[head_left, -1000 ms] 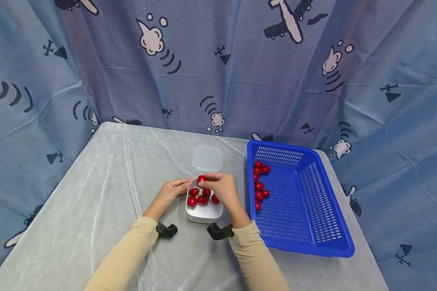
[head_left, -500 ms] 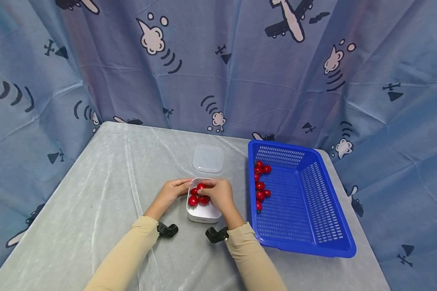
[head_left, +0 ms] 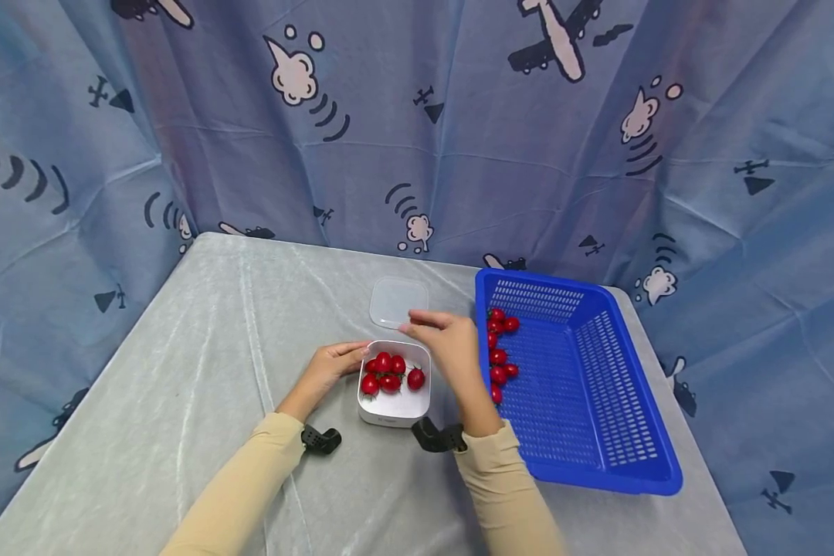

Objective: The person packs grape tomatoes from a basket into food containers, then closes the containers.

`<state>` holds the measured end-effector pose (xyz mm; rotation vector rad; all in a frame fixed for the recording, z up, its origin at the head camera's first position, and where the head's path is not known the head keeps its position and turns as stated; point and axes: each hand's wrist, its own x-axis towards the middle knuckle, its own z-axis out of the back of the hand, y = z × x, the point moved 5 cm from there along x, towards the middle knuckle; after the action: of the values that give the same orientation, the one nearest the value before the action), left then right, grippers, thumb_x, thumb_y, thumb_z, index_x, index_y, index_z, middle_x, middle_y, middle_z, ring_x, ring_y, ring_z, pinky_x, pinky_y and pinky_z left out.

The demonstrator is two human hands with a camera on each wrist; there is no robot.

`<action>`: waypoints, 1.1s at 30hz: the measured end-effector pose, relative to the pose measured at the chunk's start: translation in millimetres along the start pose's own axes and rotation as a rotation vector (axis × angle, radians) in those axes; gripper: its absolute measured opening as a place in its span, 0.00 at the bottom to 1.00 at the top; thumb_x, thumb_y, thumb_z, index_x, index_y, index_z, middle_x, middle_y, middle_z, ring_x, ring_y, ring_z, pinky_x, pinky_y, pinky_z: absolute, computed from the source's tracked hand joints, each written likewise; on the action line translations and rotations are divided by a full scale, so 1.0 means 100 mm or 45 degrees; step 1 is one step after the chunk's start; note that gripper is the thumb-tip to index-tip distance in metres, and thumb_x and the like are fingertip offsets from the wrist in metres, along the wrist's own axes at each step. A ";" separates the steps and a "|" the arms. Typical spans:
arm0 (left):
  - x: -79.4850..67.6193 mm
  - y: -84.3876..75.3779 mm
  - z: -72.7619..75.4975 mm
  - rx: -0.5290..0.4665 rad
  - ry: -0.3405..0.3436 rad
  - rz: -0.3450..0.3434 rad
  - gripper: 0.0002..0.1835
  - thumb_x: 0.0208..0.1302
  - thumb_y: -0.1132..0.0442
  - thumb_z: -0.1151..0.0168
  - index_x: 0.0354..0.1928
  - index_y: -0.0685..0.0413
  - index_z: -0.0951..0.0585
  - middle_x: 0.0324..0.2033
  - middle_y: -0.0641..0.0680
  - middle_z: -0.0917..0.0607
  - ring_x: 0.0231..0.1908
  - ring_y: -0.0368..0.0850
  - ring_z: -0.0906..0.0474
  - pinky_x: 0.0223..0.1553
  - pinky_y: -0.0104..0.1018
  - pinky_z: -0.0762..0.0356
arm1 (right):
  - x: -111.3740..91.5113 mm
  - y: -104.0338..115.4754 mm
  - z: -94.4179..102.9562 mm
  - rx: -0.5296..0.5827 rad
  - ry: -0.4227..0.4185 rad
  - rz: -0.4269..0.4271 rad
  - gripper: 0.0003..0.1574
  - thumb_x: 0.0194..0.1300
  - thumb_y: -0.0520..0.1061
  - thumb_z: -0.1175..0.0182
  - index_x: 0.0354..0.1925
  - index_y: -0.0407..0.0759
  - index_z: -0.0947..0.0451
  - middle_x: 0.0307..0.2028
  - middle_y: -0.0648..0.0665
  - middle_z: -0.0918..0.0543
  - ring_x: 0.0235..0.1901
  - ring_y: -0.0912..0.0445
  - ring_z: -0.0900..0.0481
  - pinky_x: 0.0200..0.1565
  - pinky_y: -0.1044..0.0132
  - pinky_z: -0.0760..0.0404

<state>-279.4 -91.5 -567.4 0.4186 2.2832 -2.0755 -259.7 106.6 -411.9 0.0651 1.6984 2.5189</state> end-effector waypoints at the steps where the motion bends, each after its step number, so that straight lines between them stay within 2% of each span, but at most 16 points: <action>1: 0.00 0.00 0.00 0.001 -0.004 0.002 0.23 0.66 0.56 0.34 0.59 0.63 0.19 0.49 0.49 0.12 0.42 0.30 0.16 0.48 0.27 0.18 | 0.02 0.05 0.11 0.042 -0.025 -0.001 0.20 0.55 0.45 0.25 0.46 0.38 0.12 0.44 0.38 0.11 0.49 0.48 0.14 0.53 0.57 0.15; 5: 0.00 0.01 0.00 -0.006 -0.014 0.007 0.23 0.67 0.58 0.35 0.59 0.64 0.20 0.48 0.48 0.12 0.41 0.30 0.16 0.48 0.26 0.18 | 0.14 0.13 0.46 0.099 -0.095 0.010 0.21 0.56 0.46 0.25 0.48 0.39 0.13 0.47 0.38 0.12 0.48 0.52 0.14 0.51 0.65 0.16; 8: 0.00 0.01 0.01 -0.015 -0.014 0.006 0.23 0.67 0.59 0.35 0.59 0.65 0.20 0.48 0.48 0.12 0.41 0.30 0.16 0.48 0.26 0.18 | 0.23 0.07 0.67 0.077 -0.133 0.013 0.22 0.57 0.47 0.26 0.49 0.39 0.13 0.49 0.39 0.12 0.48 0.56 0.15 0.47 0.73 0.18; 11: 0.01 0.01 0.00 -0.017 -0.008 0.008 0.23 0.67 0.59 0.35 0.60 0.65 0.21 0.47 0.47 0.12 0.40 0.30 0.16 0.48 0.27 0.18 | 0.33 -0.04 0.86 0.053 -0.174 -0.020 0.23 0.59 0.49 0.27 0.51 0.41 0.14 0.51 0.39 0.13 0.49 0.57 0.16 0.47 0.76 0.18; 14: 0.01 0.01 -0.01 -0.027 -0.005 0.013 0.24 0.66 0.59 0.34 0.59 0.65 0.21 0.45 0.45 0.11 0.40 0.30 0.16 0.48 0.27 0.18 | 0.43 -0.18 1.04 0.042 -0.213 -0.067 0.25 0.60 0.49 0.28 0.53 0.41 0.15 0.53 0.39 0.14 0.52 0.57 0.18 0.51 0.73 0.18; 18: 0.01 0.01 -0.01 -0.022 -0.007 0.010 0.24 0.66 0.58 0.34 0.59 0.65 0.20 0.45 0.46 0.11 0.40 0.30 0.16 0.48 0.27 0.18 | 0.54 -0.39 1.22 0.006 -0.258 -0.119 0.26 0.61 0.49 0.28 0.55 0.39 0.17 0.55 0.38 0.15 0.57 0.53 0.20 0.60 0.63 0.21; 22: 0.01 0.01 -0.01 0.003 -0.009 0.006 0.23 0.67 0.57 0.34 0.59 0.64 0.20 0.49 0.49 0.12 0.41 0.30 0.16 0.49 0.27 0.18 | 0.65 -0.62 1.33 -0.058 -0.319 -0.164 0.27 0.60 0.50 0.28 0.54 0.38 0.16 0.55 0.37 0.16 0.57 0.52 0.20 0.61 0.60 0.21; 25: 0.00 0.01 -0.02 0.004 -0.013 0.007 0.23 0.67 0.57 0.35 0.59 0.63 0.20 0.50 0.51 0.12 0.40 0.31 0.16 0.49 0.27 0.18 | 0.71 -0.76 1.37 -0.095 -0.347 -0.193 0.27 0.60 0.53 0.29 0.54 0.39 0.16 0.55 0.38 0.16 0.52 0.55 0.18 0.59 0.62 0.20; 27: 0.00 0.01 -0.01 0.003 -0.019 0.004 0.23 0.67 0.58 0.35 0.59 0.63 0.20 0.50 0.51 0.12 0.40 0.31 0.16 0.48 0.28 0.18 | 0.74 -0.84 1.39 -0.093 -0.364 -0.209 0.27 0.61 0.53 0.29 0.54 0.40 0.16 0.54 0.39 0.15 0.46 0.62 0.17 0.58 0.64 0.19; 30: 0.00 0.02 -0.01 0.002 -0.025 0.005 0.22 0.67 0.58 0.34 0.59 0.63 0.19 0.49 0.50 0.12 0.40 0.31 0.16 0.48 0.28 0.17 | 0.79 -0.95 1.41 -0.030 -0.399 -0.232 0.27 0.60 0.51 0.28 0.53 0.37 0.16 0.53 0.38 0.14 0.33 0.72 0.19 0.54 0.68 0.17; 33: 0.01 0.02 0.00 0.012 -0.023 0.004 0.23 0.67 0.57 0.35 0.59 0.63 0.19 0.49 0.50 0.12 0.40 0.31 0.16 0.48 0.27 0.18 | 0.85 -1.07 1.42 0.014 -0.433 -0.263 0.27 0.59 0.47 0.27 0.53 0.35 0.17 0.53 0.36 0.15 0.25 0.77 0.22 0.51 0.70 0.17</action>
<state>-279.8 -90.7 -569.8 0.4025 2.2624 -2.0805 -324.4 286.7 -459.6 0.2864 1.4999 2.2006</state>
